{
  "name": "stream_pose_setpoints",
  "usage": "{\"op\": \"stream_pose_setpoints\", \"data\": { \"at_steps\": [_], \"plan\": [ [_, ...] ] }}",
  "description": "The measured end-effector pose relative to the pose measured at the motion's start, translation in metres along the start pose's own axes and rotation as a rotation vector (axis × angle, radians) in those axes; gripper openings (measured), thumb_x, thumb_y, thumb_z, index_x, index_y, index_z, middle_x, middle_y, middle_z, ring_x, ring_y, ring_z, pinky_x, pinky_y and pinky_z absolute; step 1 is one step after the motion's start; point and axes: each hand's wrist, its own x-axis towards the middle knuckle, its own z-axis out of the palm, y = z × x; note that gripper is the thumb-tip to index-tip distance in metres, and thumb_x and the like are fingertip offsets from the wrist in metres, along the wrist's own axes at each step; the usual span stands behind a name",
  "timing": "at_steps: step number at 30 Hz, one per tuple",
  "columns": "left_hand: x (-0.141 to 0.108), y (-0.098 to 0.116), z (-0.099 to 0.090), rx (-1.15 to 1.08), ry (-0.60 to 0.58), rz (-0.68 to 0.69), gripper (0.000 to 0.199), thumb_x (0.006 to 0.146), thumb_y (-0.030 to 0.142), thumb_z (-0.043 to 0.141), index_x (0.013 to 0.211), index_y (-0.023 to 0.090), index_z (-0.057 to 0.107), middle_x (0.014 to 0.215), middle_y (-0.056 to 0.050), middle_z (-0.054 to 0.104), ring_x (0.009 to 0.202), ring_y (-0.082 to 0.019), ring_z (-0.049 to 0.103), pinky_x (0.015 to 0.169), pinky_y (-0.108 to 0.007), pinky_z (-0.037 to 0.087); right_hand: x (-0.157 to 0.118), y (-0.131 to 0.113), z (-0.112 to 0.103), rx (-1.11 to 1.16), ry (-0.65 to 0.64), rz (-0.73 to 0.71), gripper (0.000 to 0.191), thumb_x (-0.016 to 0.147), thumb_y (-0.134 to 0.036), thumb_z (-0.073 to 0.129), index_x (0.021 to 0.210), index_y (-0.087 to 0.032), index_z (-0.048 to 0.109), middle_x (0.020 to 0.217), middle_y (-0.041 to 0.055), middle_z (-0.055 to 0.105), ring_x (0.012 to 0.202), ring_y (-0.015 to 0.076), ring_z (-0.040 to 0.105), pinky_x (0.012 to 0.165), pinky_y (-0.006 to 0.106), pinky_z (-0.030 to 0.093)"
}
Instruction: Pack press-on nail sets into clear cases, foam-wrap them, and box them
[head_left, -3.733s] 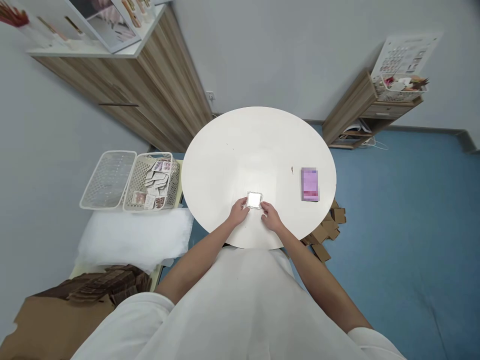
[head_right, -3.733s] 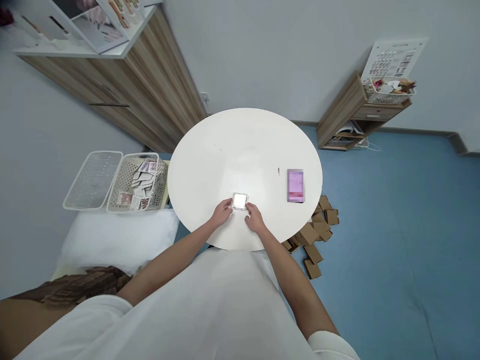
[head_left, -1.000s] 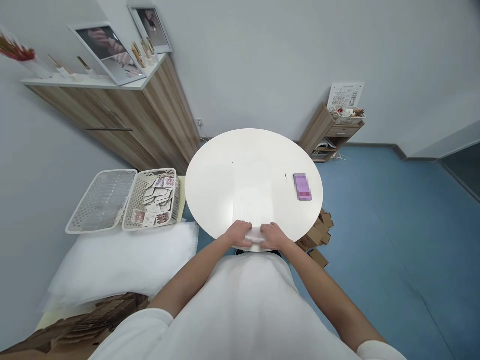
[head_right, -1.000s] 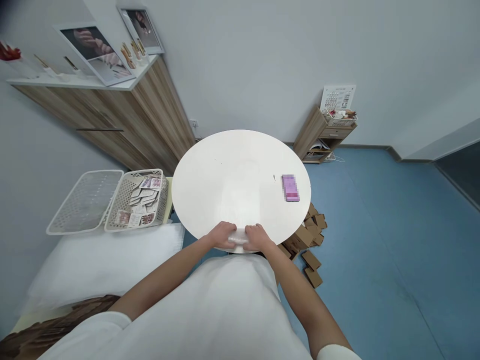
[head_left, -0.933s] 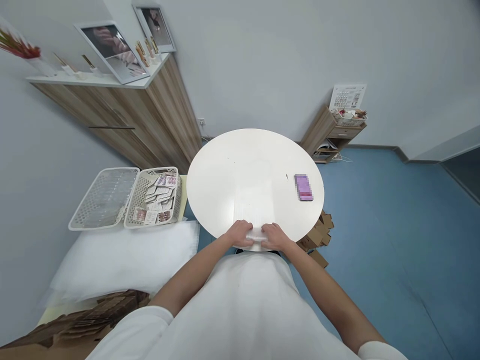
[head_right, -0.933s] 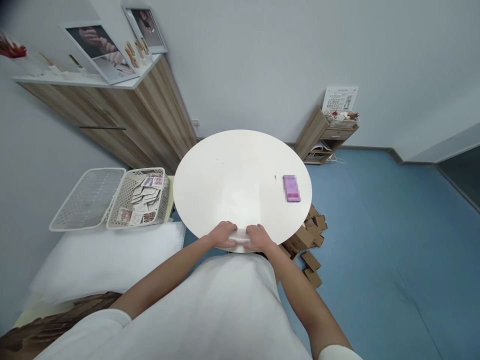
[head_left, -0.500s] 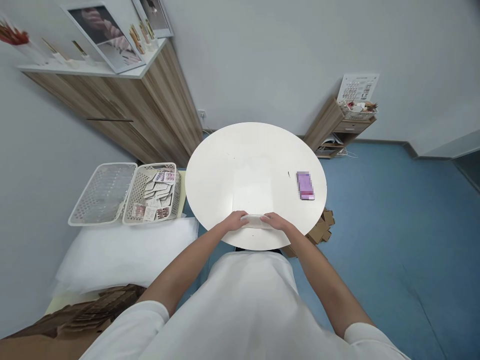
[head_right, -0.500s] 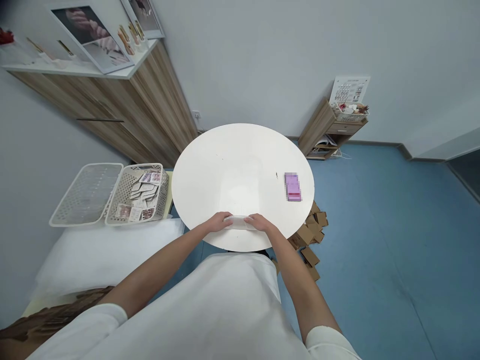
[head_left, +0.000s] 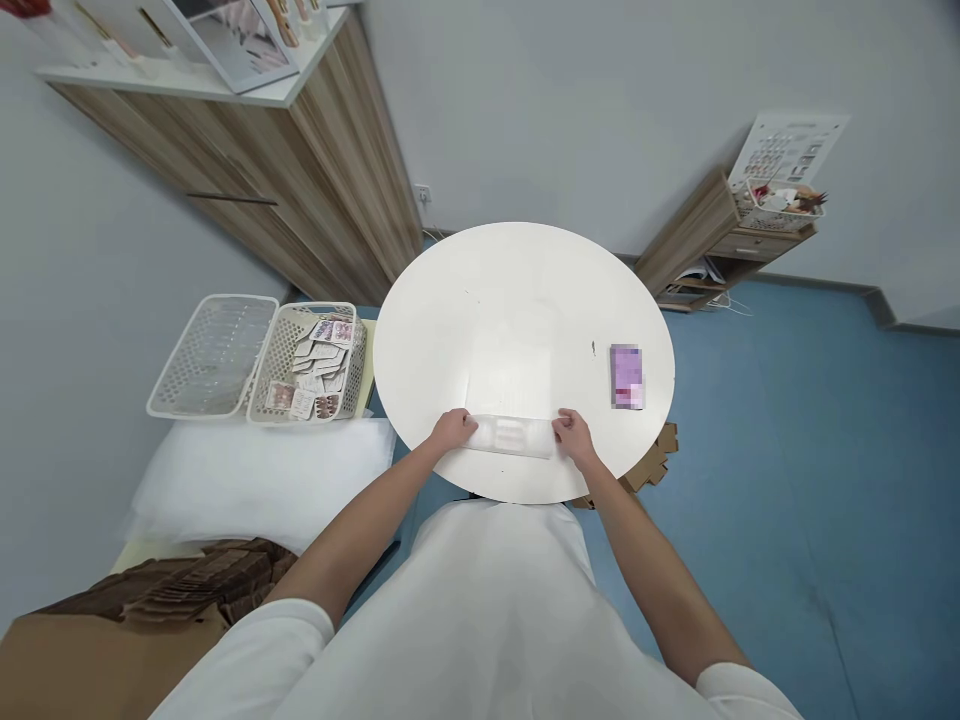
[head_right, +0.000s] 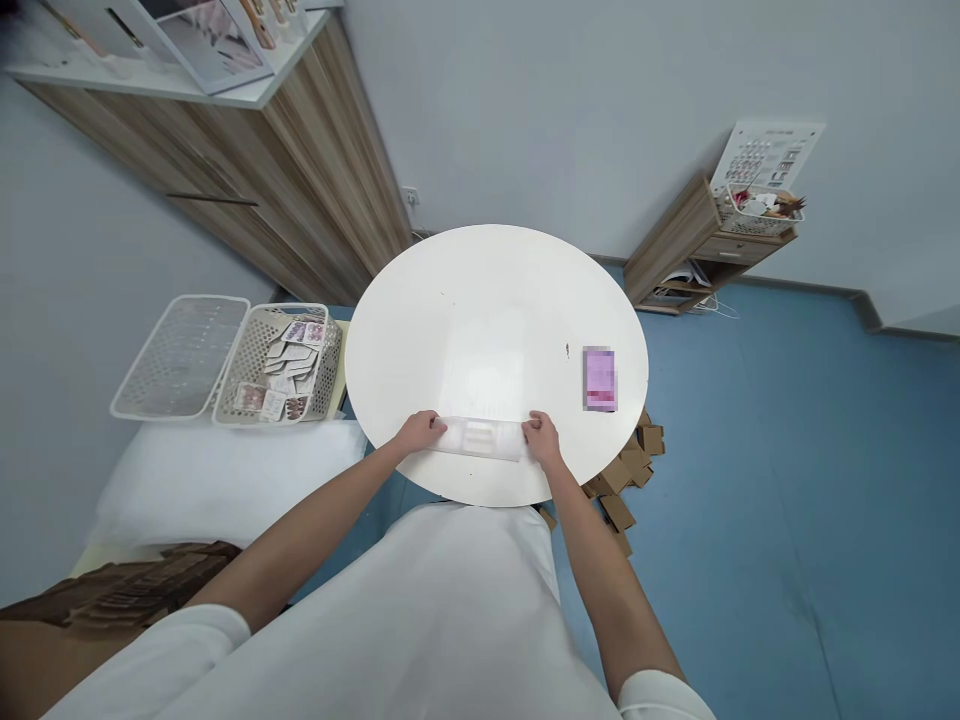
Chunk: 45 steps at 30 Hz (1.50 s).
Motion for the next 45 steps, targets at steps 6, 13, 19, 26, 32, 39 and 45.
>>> {"op": "stream_pose_setpoints", "data": {
  "at_steps": [6,13,19,26,32,39,45],
  "plan": [
    [-0.024,0.011,0.010,0.186,0.291,0.305,0.047,0.078,0.032,0.047,0.121,0.018,0.037,0.123,-0.012,0.043,0.114,-0.026,0.040,0.091,-0.038,0.033,-0.019,-0.008,0.010,-0.262,0.201,-0.393,0.046,0.080,-0.033,0.043,0.122,-0.018,0.037,0.120,0.0129,0.046,0.110,0.0230,0.043,0.092,0.038,0.035],
    [-0.022,0.025,0.034,0.349,0.043,0.582,0.061,0.068,0.029,0.061,0.123,0.026,0.035,0.131,-0.009,0.036,0.115,-0.028,0.037,0.094,-0.038,0.027,-0.024,-0.015,0.038,-0.648,-0.239,-0.633,0.053,0.069,-0.025,0.061,0.119,-0.022,0.043,0.134,0.0107,0.035,0.118,0.0271,0.035,0.094,0.043,0.030],
    [-0.020,0.025,0.026,0.340,0.087,0.688,0.052,0.065,0.026,0.058,0.115,0.021,0.044,0.115,-0.011,0.046,0.103,-0.029,0.043,0.089,-0.040,0.028,-0.035,-0.022,0.045,-0.529,-0.185,-0.507,0.048,0.071,-0.024,0.058,0.117,-0.019,0.044,0.129,0.0116,0.040,0.117,0.0244,0.038,0.093,0.039,0.035],
    [-0.046,0.015,0.015,0.235,-0.096,0.603,0.039,0.073,0.040,0.051,0.108,0.024,0.051,0.098,-0.006,0.058,0.095,-0.025,0.050,0.086,-0.034,0.031,-0.069,-0.023,0.033,-0.286,-0.449,-0.310,0.040,0.081,-0.038,0.048,0.117,-0.023,0.045,0.119,0.0069,0.052,0.107,0.0204,0.049,0.088,0.034,0.038],
    [-0.054,0.010,0.005,0.081,-0.206,0.498,0.037,0.074,0.050,0.047,0.099,0.024,0.056,0.092,-0.004,0.062,0.085,-0.021,0.055,0.075,-0.028,0.037,-0.082,-0.022,0.031,-0.132,-0.440,-0.259,0.036,0.085,-0.046,0.036,0.107,-0.023,0.052,0.109,0.0047,0.057,0.098,0.0189,0.052,0.081,0.031,0.040],
    [-0.025,-0.016,-0.007,-0.137,-0.068,0.295,0.030,0.071,0.046,0.049,0.061,0.018,0.053,0.063,-0.001,0.054,0.062,-0.016,0.051,0.057,-0.026,0.037,-0.051,-0.022,0.031,-0.127,-0.251,-0.159,0.036,0.080,-0.050,0.039,0.082,-0.020,0.058,0.089,0.0039,0.062,0.082,0.0183,0.055,0.070,0.028,0.040],
    [-0.015,-0.027,-0.003,-0.049,-0.017,0.138,0.028,0.072,0.038,0.047,0.054,0.018,0.043,0.055,0.002,0.046,0.053,-0.012,0.045,0.050,-0.024,0.032,-0.034,-0.015,0.043,-0.139,-0.050,-0.033,0.029,0.077,-0.044,0.043,0.080,-0.019,0.057,0.087,0.0046,0.062,0.078,0.0173,0.055,0.064,0.025,0.040]
  ]
}}
